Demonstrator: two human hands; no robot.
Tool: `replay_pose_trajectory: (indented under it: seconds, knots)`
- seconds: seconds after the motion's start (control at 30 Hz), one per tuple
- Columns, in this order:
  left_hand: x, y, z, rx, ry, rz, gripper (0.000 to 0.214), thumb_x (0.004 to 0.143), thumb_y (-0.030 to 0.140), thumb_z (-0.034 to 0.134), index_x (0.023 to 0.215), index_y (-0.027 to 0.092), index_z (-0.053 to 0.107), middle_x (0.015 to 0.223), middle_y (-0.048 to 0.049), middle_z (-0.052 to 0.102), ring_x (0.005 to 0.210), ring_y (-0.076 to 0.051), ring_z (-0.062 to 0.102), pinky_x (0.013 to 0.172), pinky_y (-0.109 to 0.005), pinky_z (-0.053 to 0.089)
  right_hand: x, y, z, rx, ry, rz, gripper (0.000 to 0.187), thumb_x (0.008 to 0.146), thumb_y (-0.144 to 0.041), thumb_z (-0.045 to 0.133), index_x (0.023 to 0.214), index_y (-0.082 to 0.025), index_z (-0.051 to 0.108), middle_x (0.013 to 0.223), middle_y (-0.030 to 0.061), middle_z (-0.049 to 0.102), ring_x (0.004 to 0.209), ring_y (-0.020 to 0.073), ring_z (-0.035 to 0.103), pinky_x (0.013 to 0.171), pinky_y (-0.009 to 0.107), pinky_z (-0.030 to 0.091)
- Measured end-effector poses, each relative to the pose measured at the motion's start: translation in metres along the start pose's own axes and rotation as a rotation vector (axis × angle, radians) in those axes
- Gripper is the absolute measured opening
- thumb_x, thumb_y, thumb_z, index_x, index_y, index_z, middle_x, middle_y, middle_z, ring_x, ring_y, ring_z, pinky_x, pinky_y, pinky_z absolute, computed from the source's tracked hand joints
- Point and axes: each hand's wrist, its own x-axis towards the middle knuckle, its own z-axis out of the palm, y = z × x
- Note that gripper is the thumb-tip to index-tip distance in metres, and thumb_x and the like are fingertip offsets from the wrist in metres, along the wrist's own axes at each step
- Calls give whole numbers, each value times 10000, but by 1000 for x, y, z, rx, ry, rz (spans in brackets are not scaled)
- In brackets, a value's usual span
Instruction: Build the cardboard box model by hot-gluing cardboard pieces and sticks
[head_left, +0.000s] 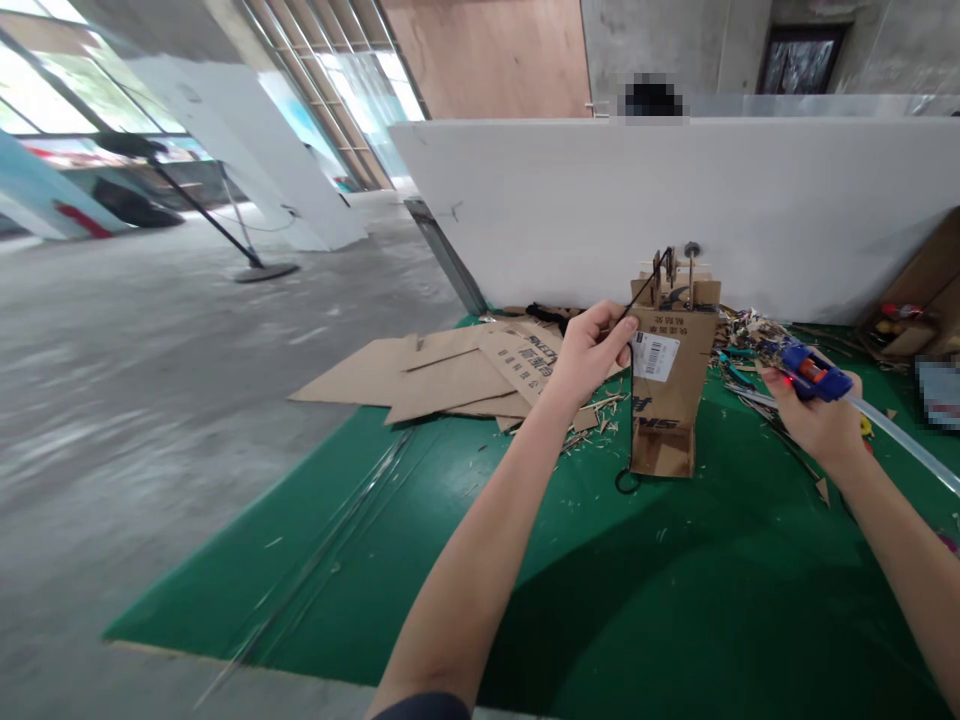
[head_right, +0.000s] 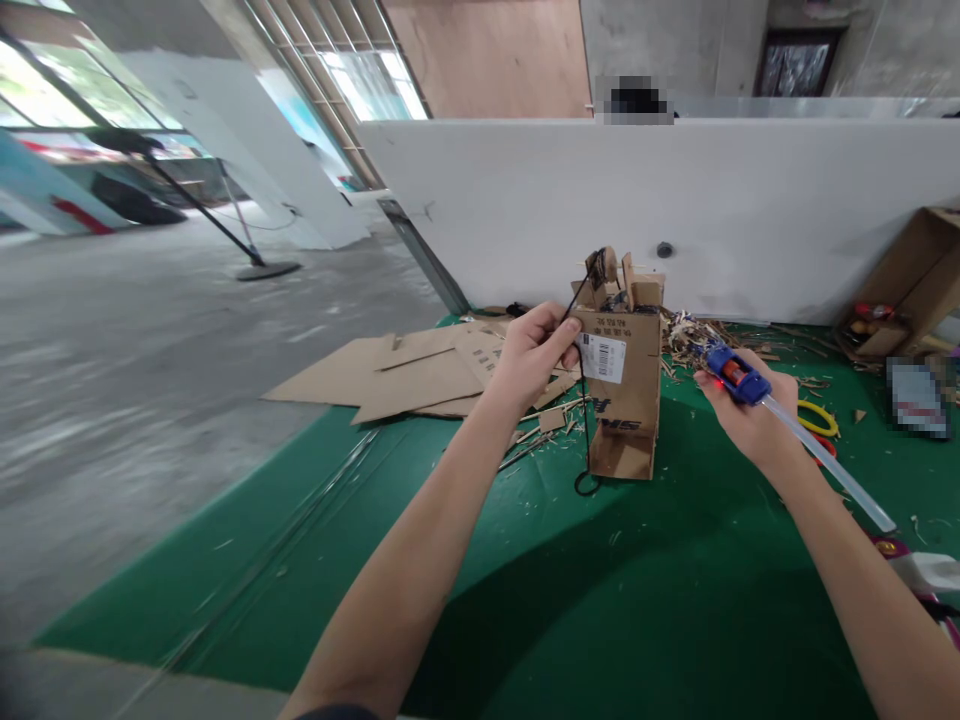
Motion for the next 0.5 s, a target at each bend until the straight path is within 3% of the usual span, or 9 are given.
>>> replay_pose_trajectory:
  seconds: [0.2, 0.33, 0.4, 0.5]
  knots:
    - [0, -2, -2, -19, 7, -7, 279, 872, 388, 667, 723, 191, 536, 519, 62, 442, 451, -56, 464, 446, -175, 380, -3, 3, 7, 36, 182, 84, 333, 844, -540, 634, 794, -214, 592, 553, -16, 554, 473, 153, 491, 505, 288, 424]
    - [2, -6, -4, -55, 10, -15, 302, 849, 421, 697, 726, 187, 551, 535, 58, 457, 451, -53, 458, 441, -179, 382, -6, 18, 20, 33, 183, 173, 295, 832, -495, 651, 877, -214, 574, 689, -2, 623, 575, 162, 562, 562, 279, 457]
    - [3, -9, -5, -83, 18, -20, 314, 836, 439, 710, 730, 184, 560, 547, 58, 453, 450, -51, 448, 434, -182, 376, -9, 31, 30, -63, 89, 192, 353, 822, -450, 647, 1058, -200, 566, 852, 43, 682, 702, 205, 626, 636, 313, 491]
    - [4, -14, -8, -127, 33, -28, 330, 816, 455, 730, 726, 181, 570, 567, 59, 443, 454, -47, 435, 430, -183, 368, -18, 52, 42, -204, -180, 169, 535, 854, -352, 559, 1337, -151, 443, 1074, 146, 684, 895, 289, 657, 754, 396, 517]
